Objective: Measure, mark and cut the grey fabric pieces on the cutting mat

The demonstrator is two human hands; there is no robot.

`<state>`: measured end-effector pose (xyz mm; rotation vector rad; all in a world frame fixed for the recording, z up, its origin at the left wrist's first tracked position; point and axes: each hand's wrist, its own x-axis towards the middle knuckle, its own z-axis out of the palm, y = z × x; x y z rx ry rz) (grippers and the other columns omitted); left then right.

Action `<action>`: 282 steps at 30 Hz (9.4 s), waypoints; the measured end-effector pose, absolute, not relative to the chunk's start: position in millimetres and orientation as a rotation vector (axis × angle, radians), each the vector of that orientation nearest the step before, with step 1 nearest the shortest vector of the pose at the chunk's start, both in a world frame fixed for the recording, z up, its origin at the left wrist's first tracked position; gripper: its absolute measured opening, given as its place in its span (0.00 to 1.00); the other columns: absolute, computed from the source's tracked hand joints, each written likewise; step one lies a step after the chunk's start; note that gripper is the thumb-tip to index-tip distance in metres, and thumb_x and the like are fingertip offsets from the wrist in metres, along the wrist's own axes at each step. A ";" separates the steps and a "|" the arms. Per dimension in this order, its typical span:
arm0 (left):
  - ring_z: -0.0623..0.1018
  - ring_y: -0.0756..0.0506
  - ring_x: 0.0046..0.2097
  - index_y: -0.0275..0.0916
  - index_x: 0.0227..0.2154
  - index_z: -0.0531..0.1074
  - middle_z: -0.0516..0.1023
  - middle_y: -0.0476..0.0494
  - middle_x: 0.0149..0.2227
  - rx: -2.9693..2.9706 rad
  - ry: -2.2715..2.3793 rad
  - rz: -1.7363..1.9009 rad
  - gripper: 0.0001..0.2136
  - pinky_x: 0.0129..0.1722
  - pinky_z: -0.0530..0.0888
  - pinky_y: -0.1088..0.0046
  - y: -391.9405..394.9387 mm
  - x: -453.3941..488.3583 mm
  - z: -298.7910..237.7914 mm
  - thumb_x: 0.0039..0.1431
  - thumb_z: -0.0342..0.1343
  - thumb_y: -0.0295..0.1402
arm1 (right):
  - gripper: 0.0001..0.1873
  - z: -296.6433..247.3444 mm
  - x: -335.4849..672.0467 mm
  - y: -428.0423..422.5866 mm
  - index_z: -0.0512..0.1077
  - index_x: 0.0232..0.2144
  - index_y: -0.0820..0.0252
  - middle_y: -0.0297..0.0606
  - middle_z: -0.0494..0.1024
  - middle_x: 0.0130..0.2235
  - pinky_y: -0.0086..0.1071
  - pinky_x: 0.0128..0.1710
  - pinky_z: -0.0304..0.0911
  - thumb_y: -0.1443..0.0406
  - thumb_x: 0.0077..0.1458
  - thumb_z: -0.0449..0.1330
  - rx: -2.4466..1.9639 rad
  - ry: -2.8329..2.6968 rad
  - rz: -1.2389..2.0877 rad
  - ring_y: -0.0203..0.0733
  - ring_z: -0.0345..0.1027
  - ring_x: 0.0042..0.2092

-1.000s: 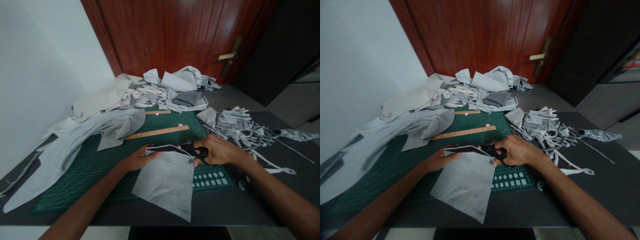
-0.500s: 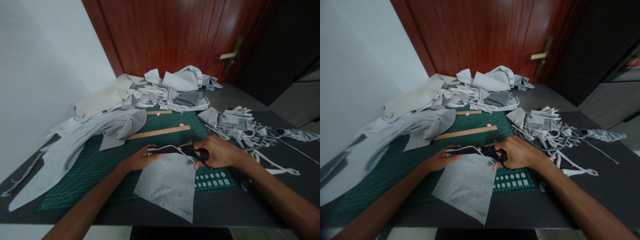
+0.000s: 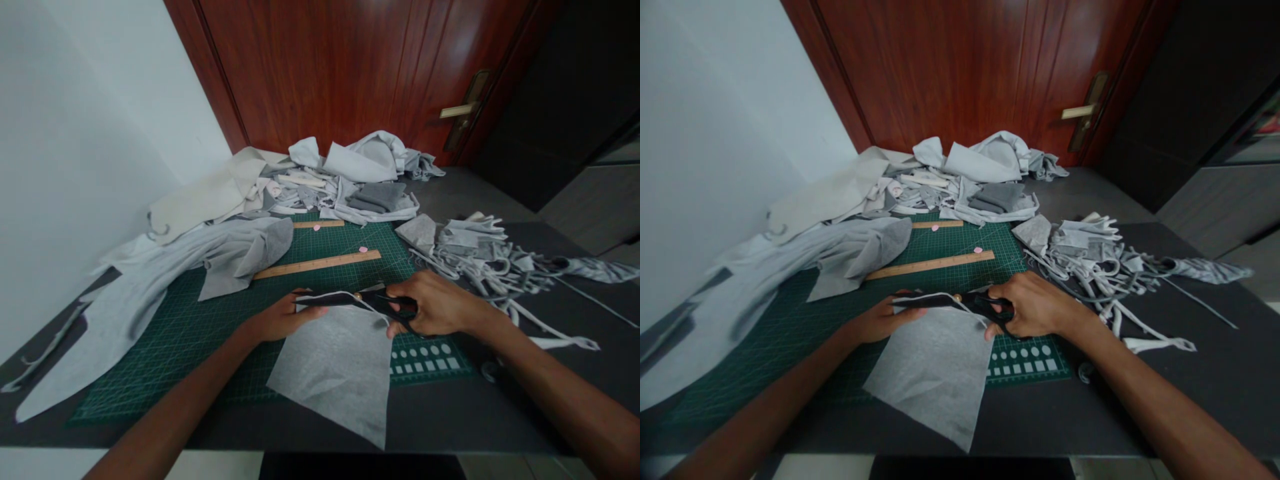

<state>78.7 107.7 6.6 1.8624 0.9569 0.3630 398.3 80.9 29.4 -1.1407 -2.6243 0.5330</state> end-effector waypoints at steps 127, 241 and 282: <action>0.78 0.43 0.33 0.39 0.33 0.78 0.81 0.47 0.30 1.500 1.242 0.779 0.25 0.31 0.75 0.71 152.8 32.2 -1.5 0.50 0.65 0.59 | 0.21 24.7 435.6 108.1 0.67 0.33 0.56 0.35 0.74 0.27 0.32 0.30 0.51 0.47 0.53 0.65 -1.529 -2.580 0.493 0.44 0.68 0.29; 0.78 0.36 0.45 0.37 0.49 0.79 0.82 0.42 0.40 1.712 1.196 0.708 0.33 0.45 0.76 0.63 153.6 32.7 -0.2 0.56 0.57 0.62 | 0.23 16.2 437.8 111.0 0.69 0.27 0.57 0.32 0.72 0.23 0.31 0.26 0.50 0.45 0.53 0.66 -1.423 -2.587 0.530 0.39 0.65 0.24; 0.78 0.37 0.45 0.38 0.48 0.79 0.82 0.42 0.40 1.732 1.183 0.691 0.31 0.45 0.75 0.64 152.7 33.0 0.1 0.57 0.56 0.61 | 0.23 8.7 441.0 115.2 0.68 0.25 0.57 0.31 0.69 0.22 0.30 0.26 0.50 0.46 0.54 0.66 -1.340 -2.559 0.585 0.37 0.63 0.24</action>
